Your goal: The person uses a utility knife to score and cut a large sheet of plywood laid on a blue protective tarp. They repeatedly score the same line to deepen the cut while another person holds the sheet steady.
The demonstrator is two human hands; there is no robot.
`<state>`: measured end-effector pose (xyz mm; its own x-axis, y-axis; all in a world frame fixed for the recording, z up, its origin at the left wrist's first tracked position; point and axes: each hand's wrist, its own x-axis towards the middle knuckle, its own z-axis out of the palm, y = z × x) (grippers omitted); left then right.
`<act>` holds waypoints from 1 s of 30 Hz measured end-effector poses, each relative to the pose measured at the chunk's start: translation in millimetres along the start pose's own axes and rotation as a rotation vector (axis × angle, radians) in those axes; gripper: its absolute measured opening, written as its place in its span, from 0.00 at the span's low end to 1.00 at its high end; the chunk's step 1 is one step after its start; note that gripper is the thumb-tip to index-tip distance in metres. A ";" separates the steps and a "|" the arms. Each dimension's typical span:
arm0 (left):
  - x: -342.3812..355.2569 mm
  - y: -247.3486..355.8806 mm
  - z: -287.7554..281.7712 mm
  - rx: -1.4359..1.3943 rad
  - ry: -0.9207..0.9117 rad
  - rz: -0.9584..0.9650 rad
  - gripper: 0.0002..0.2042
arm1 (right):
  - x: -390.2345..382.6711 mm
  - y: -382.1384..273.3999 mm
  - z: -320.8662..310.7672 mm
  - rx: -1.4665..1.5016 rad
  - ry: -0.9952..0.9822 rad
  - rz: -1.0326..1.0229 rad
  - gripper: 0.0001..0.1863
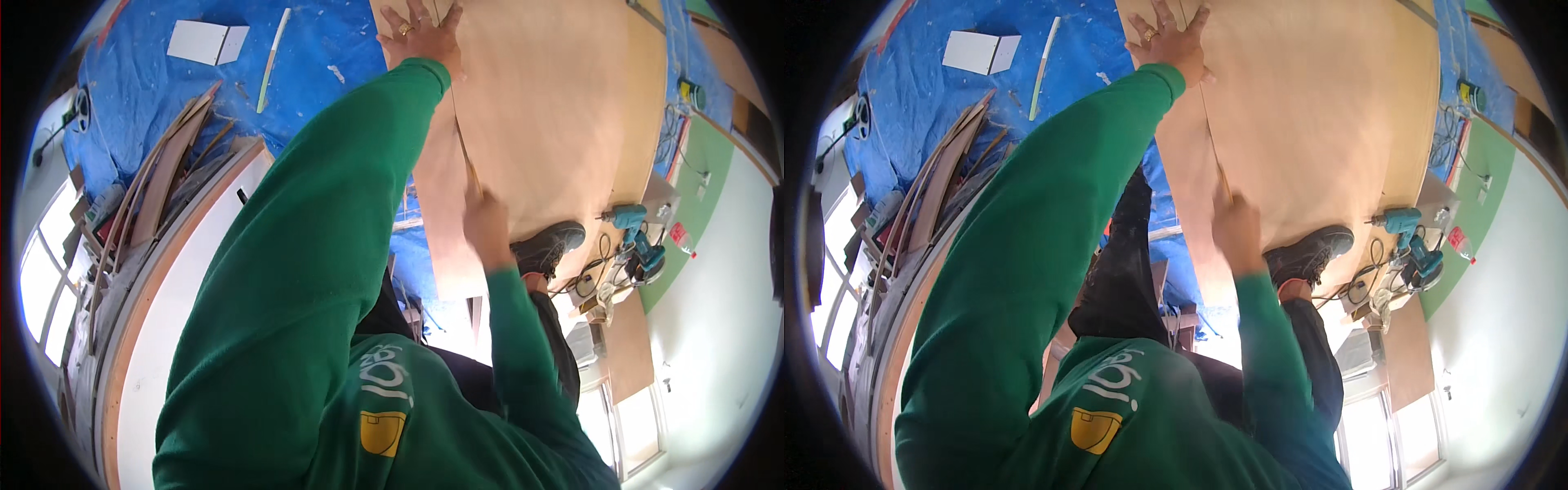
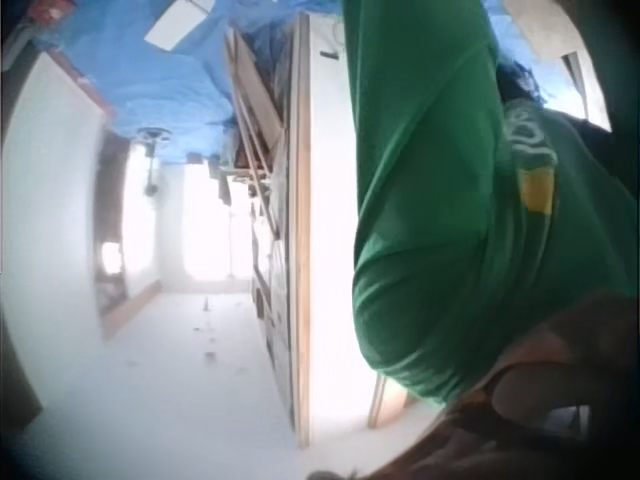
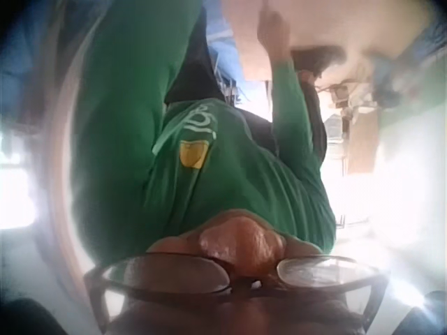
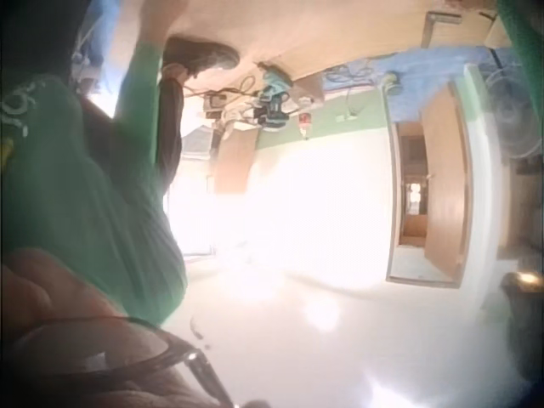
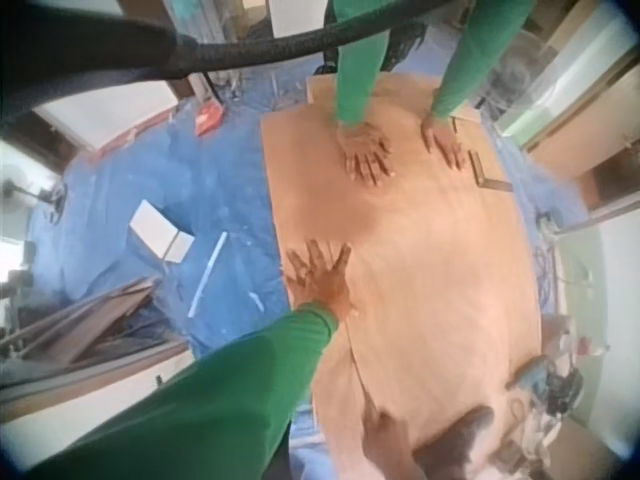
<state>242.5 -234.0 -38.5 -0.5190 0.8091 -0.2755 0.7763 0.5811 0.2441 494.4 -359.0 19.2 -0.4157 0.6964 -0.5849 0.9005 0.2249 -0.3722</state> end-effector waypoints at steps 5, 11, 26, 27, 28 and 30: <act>8.0 22.3 -35.1 -0.060 -0.448 -0.043 0.59 | 64.2 -18.7 -0.5 0.157 0.017 0.221 0.29; 10.4 11.6 -56.5 -0.025 -0.486 -0.118 0.60 | -98.6 -13.8 -62.4 0.116 -0.091 0.129 0.22; 12.0 14.7 -53.1 0.010 -0.462 -0.103 0.62 | -71.9 3.2 -20.7 0.146 0.050 0.102 0.25; 9.0 12.3 -52.6 0.012 -0.461 -0.123 0.62 | -94.4 -4.6 -38.5 0.178 0.032 0.126 0.25; 10.2 10.8 -54.6 0.018 -0.469 -0.127 0.62 | -117.2 -12.0 -55.7 0.207 0.016 0.156 0.24; 8.0 16.3 -58.8 0.021 -0.496 -0.124 0.62 | -119.1 -7.0 -50.2 0.227 -0.003 0.234 0.24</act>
<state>229.9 -213.0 17.9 -0.3791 0.5927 -0.7107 0.7293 0.6641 0.1647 544.0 -409.3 127.7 -0.2013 0.7093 -0.6755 0.9203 -0.0992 -0.3784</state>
